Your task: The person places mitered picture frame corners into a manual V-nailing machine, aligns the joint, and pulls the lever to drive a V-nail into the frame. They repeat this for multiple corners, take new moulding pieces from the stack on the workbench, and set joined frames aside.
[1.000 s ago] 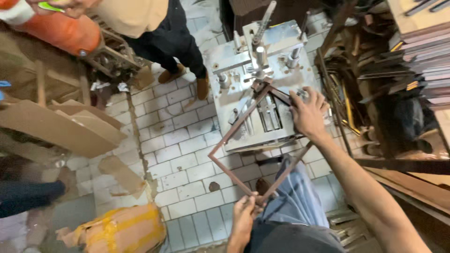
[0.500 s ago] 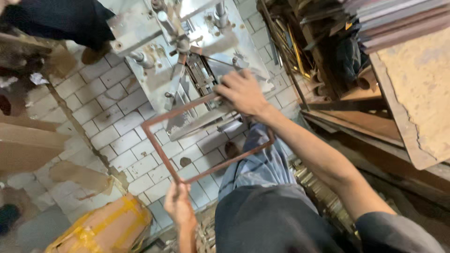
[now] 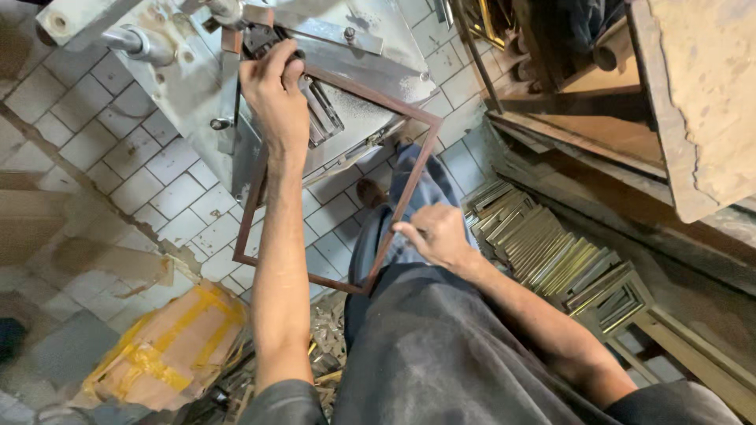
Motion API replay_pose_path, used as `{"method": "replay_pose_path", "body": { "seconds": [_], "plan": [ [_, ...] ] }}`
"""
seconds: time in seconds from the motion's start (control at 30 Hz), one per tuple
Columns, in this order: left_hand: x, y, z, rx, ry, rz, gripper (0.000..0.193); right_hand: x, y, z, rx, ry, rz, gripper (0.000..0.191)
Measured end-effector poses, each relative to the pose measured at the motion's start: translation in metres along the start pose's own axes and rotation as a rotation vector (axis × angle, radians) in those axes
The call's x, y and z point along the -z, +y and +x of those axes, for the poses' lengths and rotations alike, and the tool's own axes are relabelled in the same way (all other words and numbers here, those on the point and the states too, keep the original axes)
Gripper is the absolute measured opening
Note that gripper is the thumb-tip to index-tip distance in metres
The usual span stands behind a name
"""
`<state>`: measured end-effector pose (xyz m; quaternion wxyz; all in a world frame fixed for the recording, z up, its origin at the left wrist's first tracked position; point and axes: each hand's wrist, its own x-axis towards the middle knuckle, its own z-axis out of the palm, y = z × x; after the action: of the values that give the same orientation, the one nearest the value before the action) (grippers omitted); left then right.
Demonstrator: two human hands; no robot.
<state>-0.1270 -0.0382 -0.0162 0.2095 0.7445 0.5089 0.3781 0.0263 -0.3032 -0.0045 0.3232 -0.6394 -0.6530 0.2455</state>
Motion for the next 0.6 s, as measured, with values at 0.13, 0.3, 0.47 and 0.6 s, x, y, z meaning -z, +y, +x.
{"method": "replay_pose_path", "body": {
  "seconds": [0.13,0.3,0.47,0.6],
  "plan": [
    [-0.01,-0.018,0.004,0.207,0.106,-0.127,0.027,0.033,-0.002,0.085,0.159,0.287,-0.268,0.017],
    [0.007,-0.011,0.003,0.047,0.065,0.098,0.022,0.018,0.019,0.177,0.286,0.192,-0.442,0.042],
    [0.057,-0.002,-0.044,-0.057,0.081,0.62,0.02,0.008,0.035,0.199,0.248,0.166,-0.443,0.042],
    [0.058,-0.028,-0.052,-0.027,0.184,0.695,0.023,0.004,0.035,0.218,0.343,0.276,-0.536,0.031]
  ]
}}
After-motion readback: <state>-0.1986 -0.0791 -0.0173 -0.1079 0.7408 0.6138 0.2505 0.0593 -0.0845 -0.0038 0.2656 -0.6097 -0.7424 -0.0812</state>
